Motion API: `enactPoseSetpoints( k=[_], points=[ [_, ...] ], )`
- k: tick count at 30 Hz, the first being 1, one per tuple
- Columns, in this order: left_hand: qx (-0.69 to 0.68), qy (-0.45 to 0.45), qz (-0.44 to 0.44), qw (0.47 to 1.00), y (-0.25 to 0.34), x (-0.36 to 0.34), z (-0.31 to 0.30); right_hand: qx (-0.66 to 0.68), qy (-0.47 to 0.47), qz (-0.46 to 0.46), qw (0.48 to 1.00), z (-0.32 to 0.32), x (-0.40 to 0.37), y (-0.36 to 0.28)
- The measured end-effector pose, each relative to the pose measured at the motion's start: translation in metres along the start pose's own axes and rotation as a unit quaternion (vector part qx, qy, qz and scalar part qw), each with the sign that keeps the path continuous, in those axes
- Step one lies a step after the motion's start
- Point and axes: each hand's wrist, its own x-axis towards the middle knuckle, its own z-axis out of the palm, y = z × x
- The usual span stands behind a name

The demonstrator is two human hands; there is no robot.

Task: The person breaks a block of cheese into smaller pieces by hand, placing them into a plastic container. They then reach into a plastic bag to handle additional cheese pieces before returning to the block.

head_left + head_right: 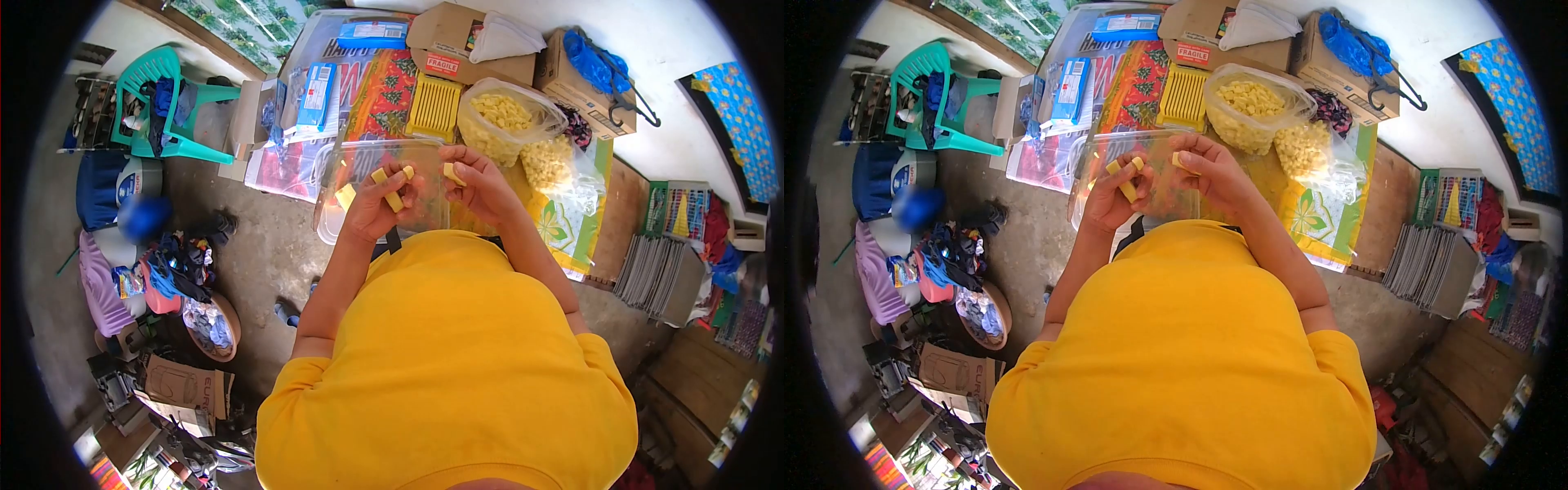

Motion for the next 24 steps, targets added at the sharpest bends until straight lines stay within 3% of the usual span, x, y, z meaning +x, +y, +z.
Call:
enactPoseSetpoints(
  k=[13,16,19,22,24],
  points=[
    [0.044,0.027,0.022,0.998,-0.004,0.001,0.009,-0.015,0.035,0.015,0.999,0.002,-0.007,-0.007],
    [0.124,0.038,0.014,0.992,-0.003,0.006,0.015,-0.008,0.049,0.007,0.999,-0.004,-0.011,-0.008],
    [0.346,0.115,0.012,0.931,-0.007,0.019,0.034,-0.015,0.092,-0.003,0.996,-0.013,-0.016,-0.010],
    [0.519,0.067,0.104,0.846,-0.006,0.047,0.054,-0.006,0.141,-0.018,0.990,-0.026,-0.022,-0.012],
    [0.562,0.060,0.159,0.810,-0.011,0.081,0.048,0.014,0.174,-0.022,0.984,-0.031,-0.029,-0.015]
  ],
)
